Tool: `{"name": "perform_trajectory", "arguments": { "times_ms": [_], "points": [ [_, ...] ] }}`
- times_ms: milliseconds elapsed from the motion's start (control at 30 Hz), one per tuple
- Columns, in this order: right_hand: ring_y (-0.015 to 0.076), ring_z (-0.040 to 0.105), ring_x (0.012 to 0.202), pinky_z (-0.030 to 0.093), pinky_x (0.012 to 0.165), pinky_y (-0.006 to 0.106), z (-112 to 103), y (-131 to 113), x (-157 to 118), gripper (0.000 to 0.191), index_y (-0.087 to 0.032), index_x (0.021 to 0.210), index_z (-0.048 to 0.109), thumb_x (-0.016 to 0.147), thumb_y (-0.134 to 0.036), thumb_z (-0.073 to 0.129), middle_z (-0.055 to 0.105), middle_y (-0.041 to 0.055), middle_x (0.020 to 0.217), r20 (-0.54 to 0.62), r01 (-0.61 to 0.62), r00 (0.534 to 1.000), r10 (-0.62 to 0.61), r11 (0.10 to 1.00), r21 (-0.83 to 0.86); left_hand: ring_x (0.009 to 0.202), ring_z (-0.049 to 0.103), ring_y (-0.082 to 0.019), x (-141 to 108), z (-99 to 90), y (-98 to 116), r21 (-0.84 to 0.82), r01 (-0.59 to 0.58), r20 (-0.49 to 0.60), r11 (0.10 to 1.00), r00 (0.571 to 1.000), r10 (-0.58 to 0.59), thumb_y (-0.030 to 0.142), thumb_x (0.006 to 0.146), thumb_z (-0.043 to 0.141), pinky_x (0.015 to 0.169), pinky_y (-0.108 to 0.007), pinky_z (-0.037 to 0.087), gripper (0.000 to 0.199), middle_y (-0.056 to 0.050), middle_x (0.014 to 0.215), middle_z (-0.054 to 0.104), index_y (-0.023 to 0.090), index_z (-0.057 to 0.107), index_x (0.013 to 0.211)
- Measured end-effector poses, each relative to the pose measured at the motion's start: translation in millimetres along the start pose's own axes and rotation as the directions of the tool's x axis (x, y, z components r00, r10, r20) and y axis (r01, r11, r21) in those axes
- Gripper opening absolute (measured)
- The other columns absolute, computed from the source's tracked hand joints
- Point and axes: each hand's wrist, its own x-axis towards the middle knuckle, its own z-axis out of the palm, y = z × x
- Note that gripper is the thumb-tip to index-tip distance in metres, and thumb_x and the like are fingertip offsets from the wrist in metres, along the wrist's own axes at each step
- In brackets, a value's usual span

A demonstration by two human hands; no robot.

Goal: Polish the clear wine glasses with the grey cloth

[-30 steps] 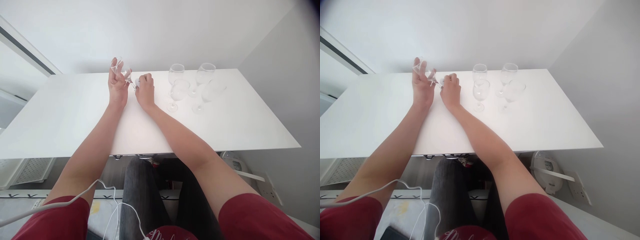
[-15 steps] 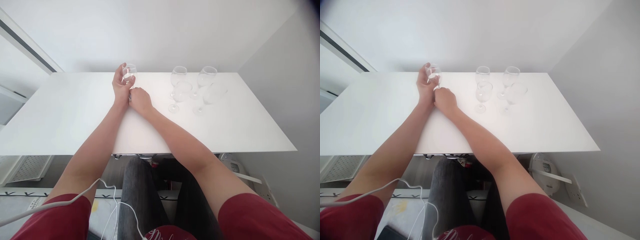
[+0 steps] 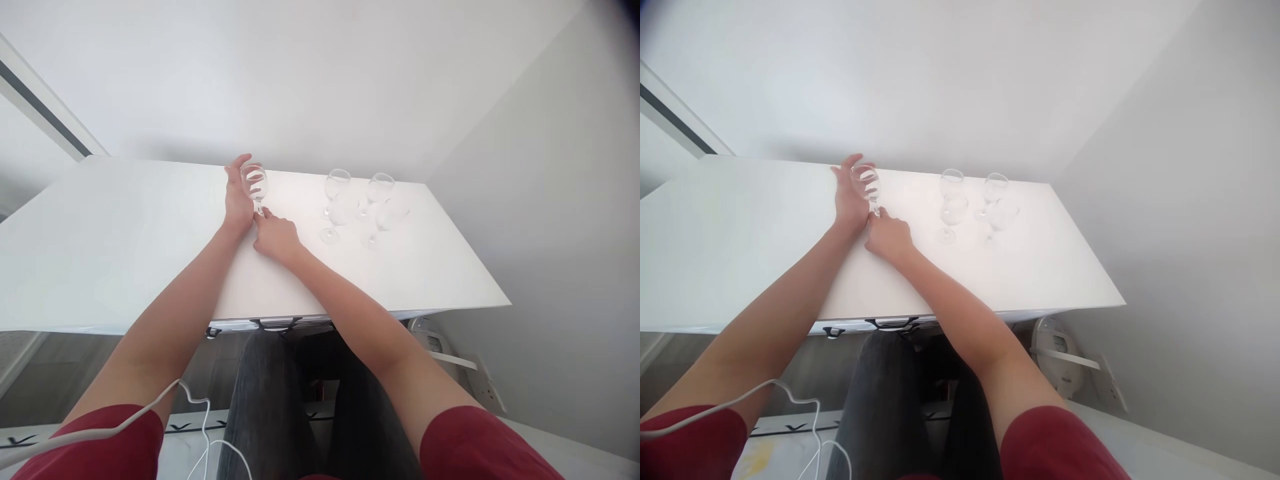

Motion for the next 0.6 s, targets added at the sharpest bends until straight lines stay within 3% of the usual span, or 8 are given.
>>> {"name": "perform_trajectory", "arguments": {
  "times_ms": [67,133,233,433,600],
  "points": [
    [0.0347,0.072,0.12,0.062,0.094,0.049,-1.7,0.2,-16.7,0.076,-0.018,0.161,0.042,0.088,-0.03,0.057,0.03,0.015,0.177,0.027,-0.003,1.0,0.003,1.0,-0.023,0.113,0.068,-0.025,4.9,-4.0,-1.2,-0.022,0.013,-0.012,1.0,1.0,-0.014,0.084,0.099,0.038,0.083,-0.034,0.053,0.065,-0.008,0.125,0.069,0.033,0.072,0.12],
    [0.0333,0.072,0.12,0.062,0.092,0.048,-4.4,1.9,-40.3,0.081,-0.02,0.165,0.036,0.088,-0.029,0.056,0.027,0.0126,0.179,0.053,-0.005,0.999,0.007,0.999,-0.044,0.109,0.068,-0.021,8.7,-7.8,-3.9,-0.034,0.01,-0.045,0.999,0.999,-0.011,0.081,0.103,0.033,0.081,-0.031,0.051,0.065,-0.008,0.126,0.069,0.03,0.072,0.116],
    [0.0305,0.073,0.116,0.062,0.089,0.047,-10.6,9.1,-85.3,0.082,-0.023,0.168,0.032,0.089,-0.026,0.051,0.024,0.0084,0.181,0.087,-0.007,0.996,0.013,0.997,-0.076,0.099,0.068,-0.019,10.4,-9.6,-8.5,0.005,0.012,-0.062,1.0,0.998,-0.011,0.076,0.103,0.041,0.074,-0.03,0.049,0.058,-0.008,0.12,0.071,0.026,0.071,0.104],
    [0.026,0.076,0.106,0.061,0.08,0.041,-25.7,42.2,-176.8,0.085,-0.029,0.172,0.029,0.09,-0.023,0.048,0.027,0.002,0.18,0.148,-0.027,0.988,0.049,0.989,-0.149,0.088,0.065,-0.017,8.2,-6.4,-12.3,0.084,0.018,0.002,0.996,1.0,-0.018,0.071,0.103,0.05,0.066,-0.029,0.046,0.052,-0.008,0.113,0.072,0.023,0.067,0.089],
    [0.0252,0.076,0.11,0.06,0.079,0.038,-32.4,79.1,-228.4,0.083,-0.032,0.171,0.033,0.09,-0.02,0.048,0.03,-0.0013,0.178,0.133,-0.14,0.978,0.161,0.978,-0.152,0.068,0.057,-0.016,8.9,-9.6,-12.5,0.038,0.041,0.063,0.998,0.997,-0.043,0.07,0.104,0.047,0.059,-0.031,0.043,0.06,-0.006,0.076,0.061,0.023,0.054,0.067]
  ]
}}
